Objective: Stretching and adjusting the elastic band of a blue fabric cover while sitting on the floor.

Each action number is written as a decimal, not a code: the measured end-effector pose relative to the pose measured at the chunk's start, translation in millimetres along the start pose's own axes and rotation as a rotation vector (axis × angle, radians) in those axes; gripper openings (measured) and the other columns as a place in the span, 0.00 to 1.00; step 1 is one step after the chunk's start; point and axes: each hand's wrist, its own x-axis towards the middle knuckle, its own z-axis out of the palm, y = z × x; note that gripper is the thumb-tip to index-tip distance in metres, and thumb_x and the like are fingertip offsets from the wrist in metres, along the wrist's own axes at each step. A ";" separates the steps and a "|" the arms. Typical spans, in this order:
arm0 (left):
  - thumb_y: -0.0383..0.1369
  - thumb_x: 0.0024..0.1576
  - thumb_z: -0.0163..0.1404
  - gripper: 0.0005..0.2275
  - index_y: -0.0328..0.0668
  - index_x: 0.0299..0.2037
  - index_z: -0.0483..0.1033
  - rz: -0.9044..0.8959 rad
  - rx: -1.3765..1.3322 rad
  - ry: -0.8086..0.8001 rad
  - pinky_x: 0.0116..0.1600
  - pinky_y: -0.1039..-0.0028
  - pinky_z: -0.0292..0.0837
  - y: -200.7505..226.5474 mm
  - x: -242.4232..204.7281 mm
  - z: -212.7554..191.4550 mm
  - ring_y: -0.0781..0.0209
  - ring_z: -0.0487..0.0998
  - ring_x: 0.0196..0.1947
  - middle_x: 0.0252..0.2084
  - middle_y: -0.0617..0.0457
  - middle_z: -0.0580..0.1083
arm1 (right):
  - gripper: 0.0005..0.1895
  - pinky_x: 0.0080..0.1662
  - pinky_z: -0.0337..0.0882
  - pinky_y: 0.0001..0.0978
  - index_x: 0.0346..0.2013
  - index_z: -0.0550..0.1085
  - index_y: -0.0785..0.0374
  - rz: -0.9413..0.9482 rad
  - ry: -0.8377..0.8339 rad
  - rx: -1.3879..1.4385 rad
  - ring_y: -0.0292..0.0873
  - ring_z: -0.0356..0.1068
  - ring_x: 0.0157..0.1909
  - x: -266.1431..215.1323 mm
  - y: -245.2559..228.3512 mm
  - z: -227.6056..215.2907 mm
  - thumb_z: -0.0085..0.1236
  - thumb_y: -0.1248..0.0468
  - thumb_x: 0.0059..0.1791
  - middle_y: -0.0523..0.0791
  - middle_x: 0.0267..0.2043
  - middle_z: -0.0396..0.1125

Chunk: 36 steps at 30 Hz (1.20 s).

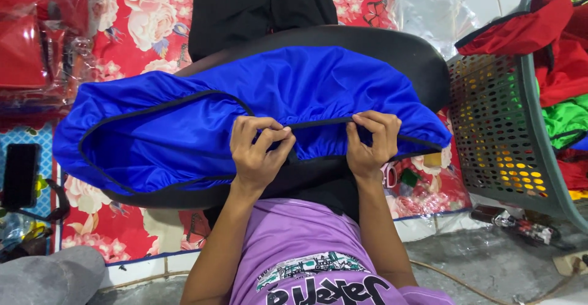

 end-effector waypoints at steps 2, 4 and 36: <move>0.14 0.44 0.62 0.13 0.47 0.25 0.78 -0.007 -0.003 -0.002 0.32 0.75 0.68 -0.5 -0.1 -1.3 0.61 0.71 0.27 0.28 0.59 0.72 | 0.07 0.42 0.67 0.41 0.33 0.81 0.66 0.033 0.000 0.023 0.50 0.70 0.32 -3.1 0.0 1.9 0.69 0.66 0.53 0.48 0.31 0.74; 0.14 0.44 0.61 0.13 0.46 0.25 0.78 -0.017 -0.005 -0.016 0.32 0.75 0.68 -1.3 -1.1 -0.1 0.60 0.71 0.27 0.28 0.59 0.73 | 0.10 0.40 0.67 0.40 0.34 0.80 0.68 0.030 -0.003 0.033 0.50 0.69 0.30 -2.1 -0.3 2.5 0.64 0.63 0.56 0.49 0.31 0.73; 0.40 0.69 0.50 0.14 0.47 0.31 0.75 -0.420 -0.067 -0.548 0.48 0.66 0.59 -2.5 6.7 -6.8 0.58 0.71 0.31 0.25 0.59 0.68 | 0.20 0.45 0.54 0.37 0.26 0.67 0.62 0.474 -0.564 0.402 0.45 0.55 0.28 6.1 13.0 -11.9 0.45 0.64 0.63 0.44 0.24 0.55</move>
